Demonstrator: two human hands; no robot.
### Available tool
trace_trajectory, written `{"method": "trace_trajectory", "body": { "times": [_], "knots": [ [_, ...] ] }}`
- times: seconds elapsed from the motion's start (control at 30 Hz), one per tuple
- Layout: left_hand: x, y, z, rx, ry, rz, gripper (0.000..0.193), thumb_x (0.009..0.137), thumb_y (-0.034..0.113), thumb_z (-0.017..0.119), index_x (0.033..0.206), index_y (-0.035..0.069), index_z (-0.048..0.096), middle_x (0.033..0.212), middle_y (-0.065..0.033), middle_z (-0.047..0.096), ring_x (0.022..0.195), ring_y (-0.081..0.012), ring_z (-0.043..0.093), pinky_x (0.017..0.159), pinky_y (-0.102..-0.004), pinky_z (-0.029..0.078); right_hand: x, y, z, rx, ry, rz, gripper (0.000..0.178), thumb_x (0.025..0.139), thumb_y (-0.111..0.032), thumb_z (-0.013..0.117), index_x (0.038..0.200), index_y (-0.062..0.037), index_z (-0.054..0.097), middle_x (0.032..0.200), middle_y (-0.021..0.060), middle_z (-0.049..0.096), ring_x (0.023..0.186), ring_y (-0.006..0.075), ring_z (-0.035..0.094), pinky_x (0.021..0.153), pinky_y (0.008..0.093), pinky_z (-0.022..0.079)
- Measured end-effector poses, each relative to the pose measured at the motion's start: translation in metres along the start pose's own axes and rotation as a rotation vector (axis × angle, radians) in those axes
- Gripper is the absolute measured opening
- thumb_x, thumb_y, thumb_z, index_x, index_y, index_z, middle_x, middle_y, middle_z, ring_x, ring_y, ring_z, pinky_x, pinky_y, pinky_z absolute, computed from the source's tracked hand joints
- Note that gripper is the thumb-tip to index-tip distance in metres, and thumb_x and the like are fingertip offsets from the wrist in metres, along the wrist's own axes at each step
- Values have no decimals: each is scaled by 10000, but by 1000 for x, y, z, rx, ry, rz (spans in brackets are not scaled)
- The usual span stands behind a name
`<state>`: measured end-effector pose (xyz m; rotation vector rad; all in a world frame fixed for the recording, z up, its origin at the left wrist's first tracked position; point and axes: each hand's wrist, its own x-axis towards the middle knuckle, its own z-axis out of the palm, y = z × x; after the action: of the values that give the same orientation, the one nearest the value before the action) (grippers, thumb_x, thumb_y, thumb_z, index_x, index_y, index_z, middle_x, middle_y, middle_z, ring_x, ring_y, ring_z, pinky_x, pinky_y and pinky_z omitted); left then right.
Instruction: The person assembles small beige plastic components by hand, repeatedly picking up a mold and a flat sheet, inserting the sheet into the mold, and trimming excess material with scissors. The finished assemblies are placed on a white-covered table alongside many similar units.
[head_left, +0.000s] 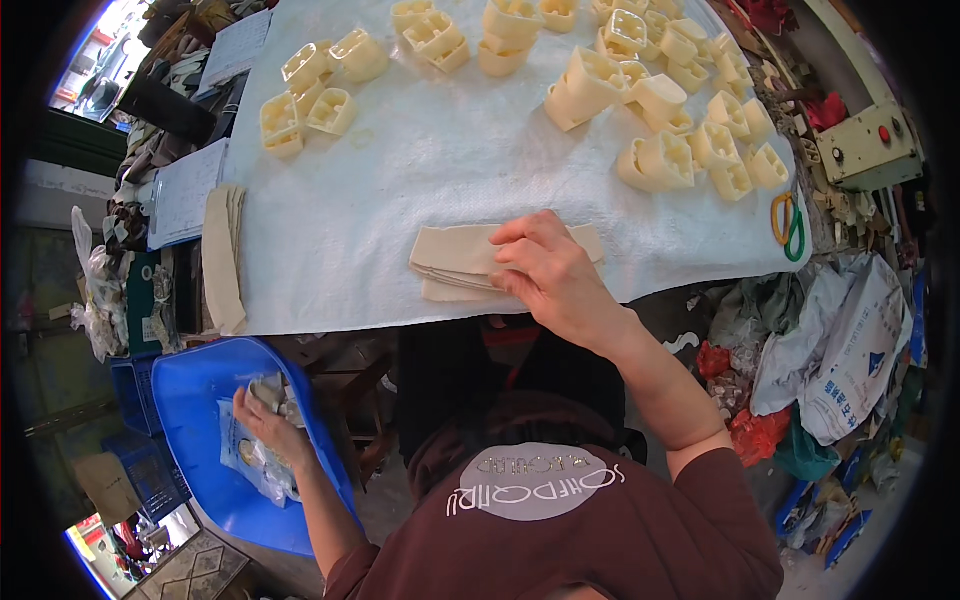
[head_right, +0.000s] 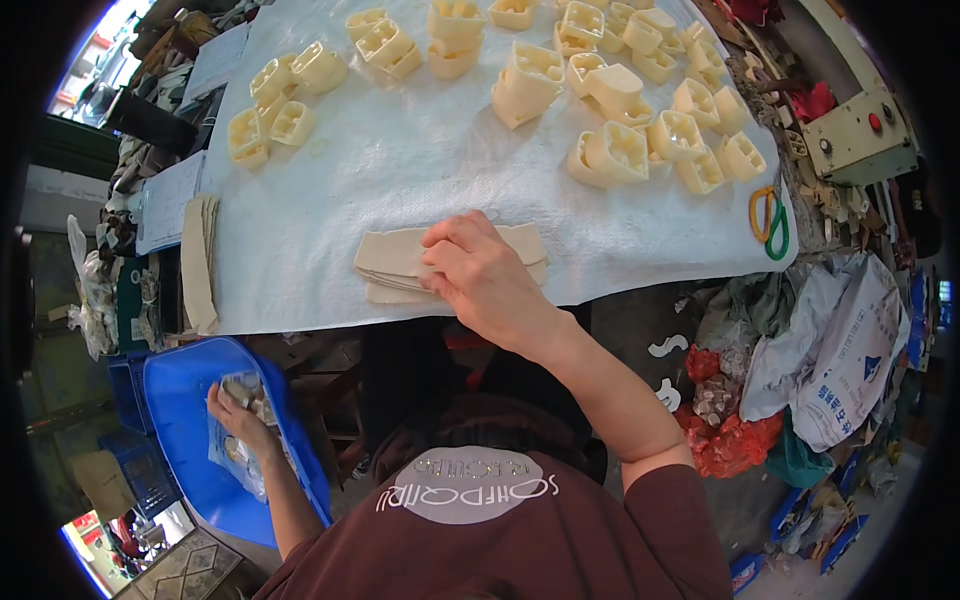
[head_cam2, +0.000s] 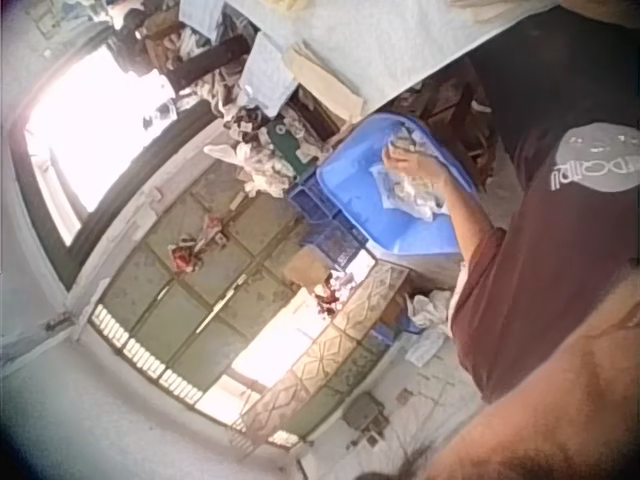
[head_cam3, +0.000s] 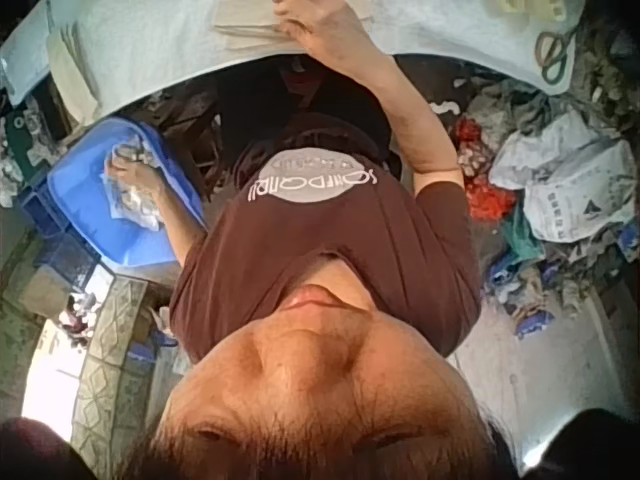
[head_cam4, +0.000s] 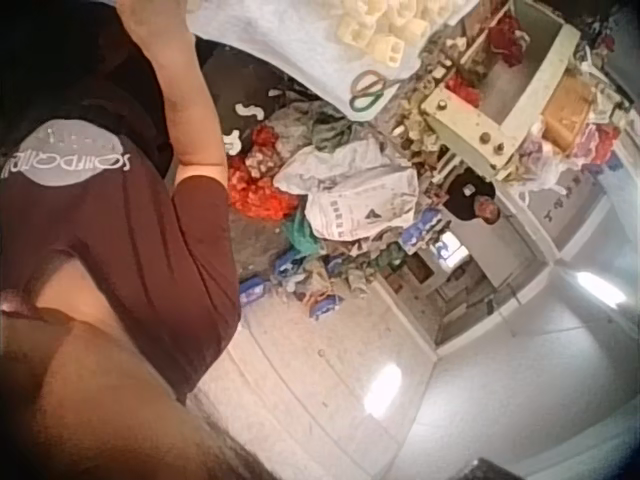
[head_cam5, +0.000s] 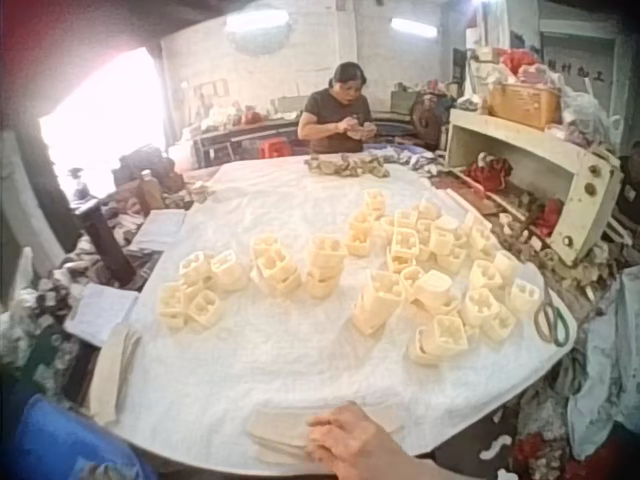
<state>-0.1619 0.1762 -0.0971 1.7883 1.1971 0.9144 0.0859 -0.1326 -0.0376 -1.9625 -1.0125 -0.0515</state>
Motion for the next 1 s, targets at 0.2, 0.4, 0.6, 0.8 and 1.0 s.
{"method": "trace_trajectory", "body": {
  "times": [0.2, 0.4, 0.6, 0.8, 1.0],
  "knots": [
    [-2, -34, -36, 876, 97, 45, 377, 871, 173, 482, 1215, 19, 472, 1178, -174, 481, 1094, -304, 438, 922, -399, 337, 17, -1, 11, -124, -143, -39, 125, 702, -27, 664, 750, 18, 558, 921, 125, 518, 897, 269, 491, 803, 364, 439],
    [-23, 66, 48, 277, -31, 447, 336, 769, -6, 539, 1104, 5, 547, 1094, -159, 530, 1065, -272, 463, 930, -364, 343, 24, 6, 10, -179, -234, -9, 37, 768, -7, 563, 781, 23, 547, 890, 121, 513, 885, 278, 490, 790, 359, 431],
    [-75, 150, 124, -126, -601, 1030, 326, 635, -94, 588, 943, 14, 595, 934, -128, 575, 887, -290, 571, 774, -365, 451, 25, 12, 12, -24, -198, 81, 50, 771, -7, 558, 790, 23, 522, 894, 120, 514, 887, 290, 496, 773, 355, 427],
    [-99, 148, 174, 138, -692, 1137, 296, 689, 3, 592, 978, 14, 533, 953, -127, 524, 906, -281, 534, 774, -380, 440, 14, 16, -1, 339, 117, 317, 61, 774, 0, 565, 808, 6, 514, 930, 103, 575, 853, 218, 562, 735, 322, 461],
    [-96, 154, 172, 40, -756, 902, 367, 695, -99, 560, 1040, 22, 529, 963, -144, 535, 873, -326, 542, 754, -379, 459, -32, 46, -89, 779, 929, 305, 282, 765, 10, 632, 995, -83, 497, 995, 58, 578, 871, 156, 583, 703, 268, 480]
  ]
}}
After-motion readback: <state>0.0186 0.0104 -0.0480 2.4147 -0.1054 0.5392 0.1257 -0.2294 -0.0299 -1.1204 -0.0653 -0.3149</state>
